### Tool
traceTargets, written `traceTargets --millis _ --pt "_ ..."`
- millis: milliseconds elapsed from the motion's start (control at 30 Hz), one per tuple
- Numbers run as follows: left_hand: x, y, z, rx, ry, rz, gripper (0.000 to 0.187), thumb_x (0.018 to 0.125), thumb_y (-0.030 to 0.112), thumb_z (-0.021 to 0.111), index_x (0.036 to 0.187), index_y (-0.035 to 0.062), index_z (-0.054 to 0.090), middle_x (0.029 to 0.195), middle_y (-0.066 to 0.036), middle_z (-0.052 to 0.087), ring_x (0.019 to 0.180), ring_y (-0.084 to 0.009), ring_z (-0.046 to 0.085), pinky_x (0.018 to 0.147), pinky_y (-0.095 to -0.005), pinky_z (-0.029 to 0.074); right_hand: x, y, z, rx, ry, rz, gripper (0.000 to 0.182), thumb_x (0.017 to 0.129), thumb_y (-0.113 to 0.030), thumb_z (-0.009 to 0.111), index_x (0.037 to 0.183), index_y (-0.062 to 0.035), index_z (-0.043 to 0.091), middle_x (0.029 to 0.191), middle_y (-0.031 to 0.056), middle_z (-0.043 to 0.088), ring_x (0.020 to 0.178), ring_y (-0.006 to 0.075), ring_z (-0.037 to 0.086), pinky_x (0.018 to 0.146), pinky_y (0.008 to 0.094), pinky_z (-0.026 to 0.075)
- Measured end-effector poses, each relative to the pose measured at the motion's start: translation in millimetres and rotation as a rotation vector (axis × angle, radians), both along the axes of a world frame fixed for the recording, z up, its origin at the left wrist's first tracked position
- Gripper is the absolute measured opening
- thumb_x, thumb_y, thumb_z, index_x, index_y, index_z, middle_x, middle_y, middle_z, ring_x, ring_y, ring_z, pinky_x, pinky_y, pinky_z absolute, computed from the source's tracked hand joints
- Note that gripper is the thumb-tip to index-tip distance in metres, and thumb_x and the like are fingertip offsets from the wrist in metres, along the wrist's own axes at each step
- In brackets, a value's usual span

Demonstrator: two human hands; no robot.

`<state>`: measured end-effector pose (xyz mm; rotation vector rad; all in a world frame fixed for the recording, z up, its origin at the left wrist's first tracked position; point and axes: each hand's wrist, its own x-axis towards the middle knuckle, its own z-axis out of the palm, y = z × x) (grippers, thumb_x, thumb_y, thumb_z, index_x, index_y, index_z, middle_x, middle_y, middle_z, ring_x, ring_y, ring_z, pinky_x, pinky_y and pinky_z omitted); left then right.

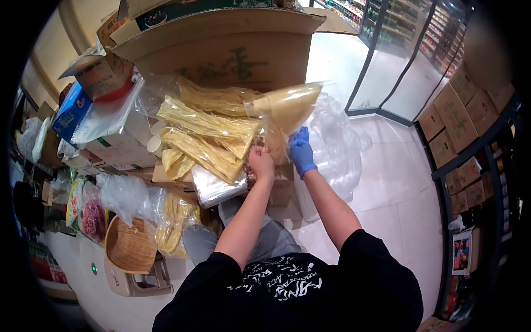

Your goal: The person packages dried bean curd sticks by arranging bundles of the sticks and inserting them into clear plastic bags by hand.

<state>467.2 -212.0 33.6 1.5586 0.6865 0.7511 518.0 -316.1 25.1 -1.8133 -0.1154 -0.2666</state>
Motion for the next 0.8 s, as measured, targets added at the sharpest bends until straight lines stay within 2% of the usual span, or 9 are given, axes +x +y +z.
traceTargets --millis 100,167,200,300,367,500,567,667,800 --pt "1 7 2 0.063 0.097 0.026 0.011 0.079 0.006 0.061 0.072 -0.0005 0.055 0.066 -0.013 0.057 0.062 -0.0267 0.054 0.064 -0.0371 0.044 7 -3 5 -0.072 0.167 0.037 0.02 0.078 -0.015 0.056 0.068 0.0004 0.064 0.064 0.0199 0.061 0.058 0.0291 0.06 0.06 0.0387 0.047" --pt "-1 14 1 0.15 0.173 -0.042 0.006 0.078 0.002 0.058 0.073 0.0004 0.056 0.065 -0.006 0.054 0.062 -0.0162 0.049 0.061 -0.032 0.042 8 -9 10 -0.26 0.31 0.154 0.022 0.085 -0.02 0.057 0.084 -0.0005 0.065 0.089 0.017 0.066 0.08 0.0241 0.062 0.074 0.0349 0.047" --pt "-3 14 1 0.147 0.179 -0.046 0.006 0.078 0.002 0.058 0.073 0.0004 0.056 0.065 -0.006 0.054 0.062 -0.0162 0.049 0.061 -0.032 0.042 10 -7 3 -0.261 0.317 0.152 0.022 0.085 -0.02 0.057 0.084 -0.0005 0.065 0.089 0.017 0.066 0.08 0.0241 0.062 0.074 0.0349 0.047" --pt "-2 18 -8 0.199 0.163 -0.067 0.007 0.078 0.003 0.059 0.072 0.0002 0.056 0.064 -0.008 0.056 0.06 -0.0174 0.049 0.06 -0.0323 0.042 34 2 -41 -0.321 -0.49 -0.103 0.026 0.079 -0.024 0.06 0.078 0.0013 0.065 0.079 0.0223 0.065 0.078 0.034 0.063 0.073 0.0418 0.047" --pt "5 24 -34 0.214 0.022 -0.111 0.017 0.079 0.014 0.059 0.07 0.0001 0.054 0.065 -0.017 0.057 0.062 -0.0311 0.054 0.063 -0.0417 0.043 52 2 -65 -0.918 -0.68 -0.204 0.042 0.078 -0.034 0.063 0.097 0.0027 0.061 0.111 0.028 0.059 0.106 0.0385 0.054 0.087 0.0444 0.041" --pt "6 24 -30 0.224 -0.005 -0.117 0.021 0.079 0.017 0.057 0.068 0.0004 0.052 0.063 -0.015 0.055 0.06 -0.0283 0.052 0.061 -0.0404 0.041 50 2 -45 -0.74 -0.29 0.02 0.056 0.077 -0.039 0.063 0.111 0.0036 0.053 0.129 0.0306 0.045 0.121 0.044 0.039 0.1 0.0464 0.031" --pt "13 28 -38 -0.016 0.054 -0.197 0.018 0.078 0.013 0.058 0.067 0.0007 0.051 0.061 -0.013 0.053 0.059 -0.0237 0.049 0.06 -0.0381 0.041 46 1 -38 -0.776 -0.381 -0.012 0.051 0.079 -0.038 0.06 0.108 0.0038 0.054 0.117 0.0287 0.05 0.112 0.0432 0.044 0.098 0.0458 0.034" --pt "12 26 -27 0.012 0.097 -0.177 0.015 0.077 0.008 0.058 0.065 0.0011 0.05 0.06 -0.009 0.052 0.057 -0.0193 0.047 0.057 -0.0349 0.04 58 7 -69 -0.729 -0.655 -0.265 0.049 0.08 -0.037 0.059 0.107 0.0042 0.053 0.11 0.0274 0.051 0.107 0.0434 0.045 0.099 0.0463 0.033" --pt "15 25 -19 -0.138 -0.008 -0.233 0.017 0.078 0.003 0.053 0.063 0.0078 0.05 0.055 0.0 0.044 0.048 -0.0093 0.04 0.043 -0.0267 0.03 33 -4 -26 -0.477 -0.477 -0.016 0.054 0.081 -0.036 0.059 0.115 0.0054 0.05 0.116 0.0275 0.051 0.112 0.0443 0.043 0.102 0.0465 0.032"
